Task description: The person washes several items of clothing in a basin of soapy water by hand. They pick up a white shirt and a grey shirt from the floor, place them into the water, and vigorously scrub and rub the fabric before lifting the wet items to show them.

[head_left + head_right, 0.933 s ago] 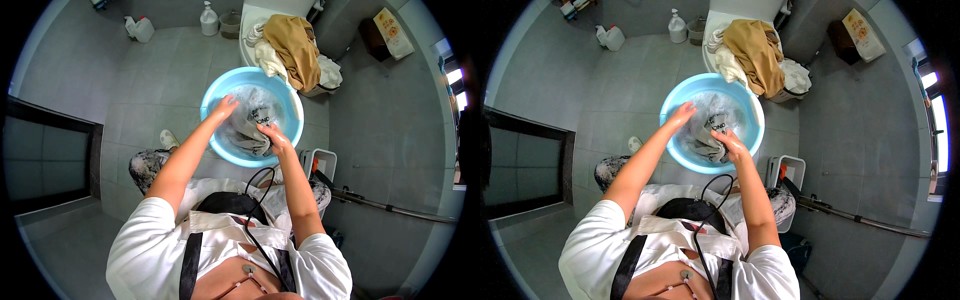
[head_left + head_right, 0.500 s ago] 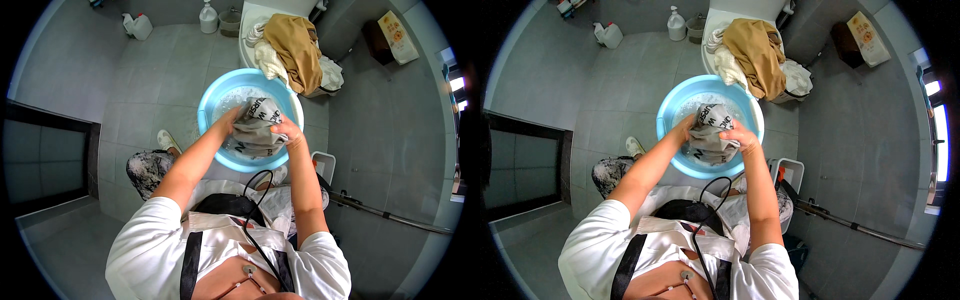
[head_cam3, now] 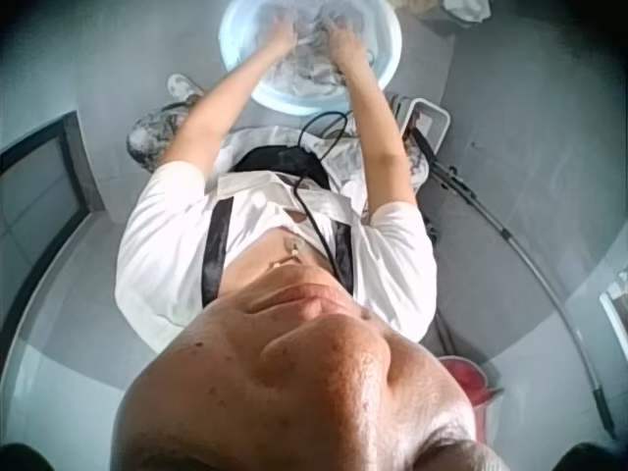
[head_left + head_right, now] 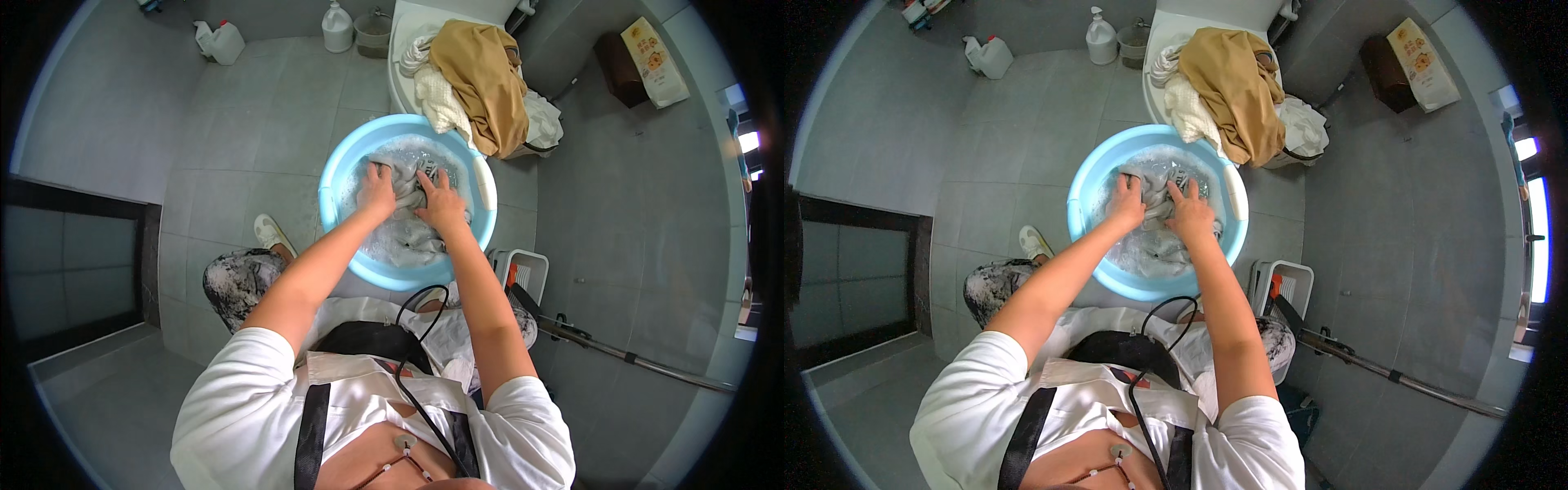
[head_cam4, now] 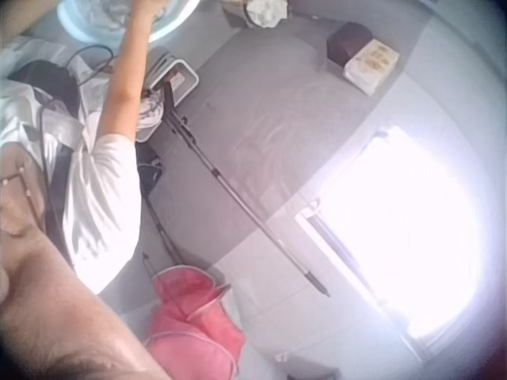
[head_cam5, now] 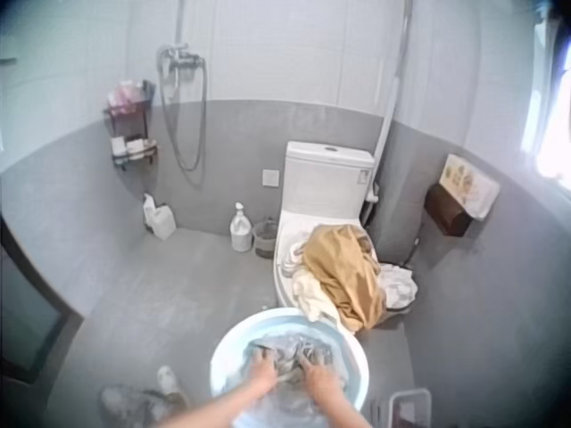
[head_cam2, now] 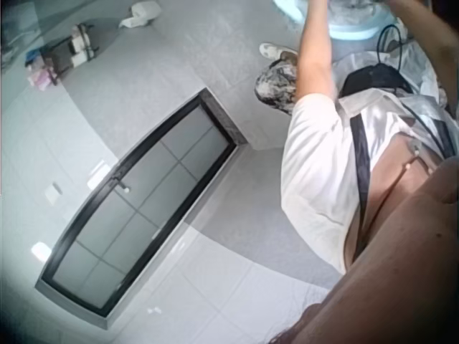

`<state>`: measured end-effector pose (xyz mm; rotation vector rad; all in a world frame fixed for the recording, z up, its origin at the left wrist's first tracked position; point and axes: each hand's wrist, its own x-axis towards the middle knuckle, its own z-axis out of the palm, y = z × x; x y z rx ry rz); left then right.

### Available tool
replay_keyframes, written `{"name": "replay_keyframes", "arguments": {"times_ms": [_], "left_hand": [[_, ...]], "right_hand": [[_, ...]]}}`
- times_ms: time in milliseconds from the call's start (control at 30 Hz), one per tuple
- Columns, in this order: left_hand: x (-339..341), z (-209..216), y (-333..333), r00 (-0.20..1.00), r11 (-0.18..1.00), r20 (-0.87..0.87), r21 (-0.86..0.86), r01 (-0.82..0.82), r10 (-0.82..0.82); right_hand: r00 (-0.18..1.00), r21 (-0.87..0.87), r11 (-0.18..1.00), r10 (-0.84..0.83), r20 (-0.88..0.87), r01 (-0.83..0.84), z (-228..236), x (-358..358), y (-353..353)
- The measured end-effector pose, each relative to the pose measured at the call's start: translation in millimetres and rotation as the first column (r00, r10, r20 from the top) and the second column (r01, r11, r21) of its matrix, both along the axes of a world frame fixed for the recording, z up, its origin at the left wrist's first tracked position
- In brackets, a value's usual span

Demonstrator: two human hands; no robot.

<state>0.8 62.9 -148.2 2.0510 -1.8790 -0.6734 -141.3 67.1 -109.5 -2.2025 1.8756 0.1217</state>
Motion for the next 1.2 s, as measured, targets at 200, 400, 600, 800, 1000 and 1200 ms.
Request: {"name": "replay_keyframes", "arguments": {"times_ms": [200, 400, 600, 800, 1000, 1200], "left_hand": [[-3, -31, -20, 0.982, 0.948, 0.08, 0.284, 0.143, -0.172], [-5, -227, -18, 0.995, 0.866, -0.064, 0.498, -0.038, 0.081], [13, -156, -53, 0.962, 0.807, -0.167, 0.524, 0.274, -0.218], [7, -40, -13, 0.816, 0.945, -0.481, 0.226, -0.237, 0.32], [19, -34, 13, 0.376, 0.77, -0.676, 0.596, -0.227, 0.634], [40, -137, 4, 0.75, 0.959, -0.652, 0.269, 0.088, 0.114]], "right_hand": [[0.961, 0.347, 0.935, 0.164, -0.223, -0.079, -90, -10, -23], [0.885, 0.357, 0.914, 0.32, -0.339, -0.194, -121, 4, -2], [0.916, 0.106, 0.972, 0.234, -0.327, -0.21, -125, -1, 1], [0.983, 0.371, 0.916, 0.178, -0.038, -0.152, -31, 3, -4], [0.412, 0.33, 0.941, -0.329, 0.85, 0.073, 47, -9, 18], [0.131, 0.243, 0.97, -0.241, 0.962, 0.006, 121, 12, 43]]}}
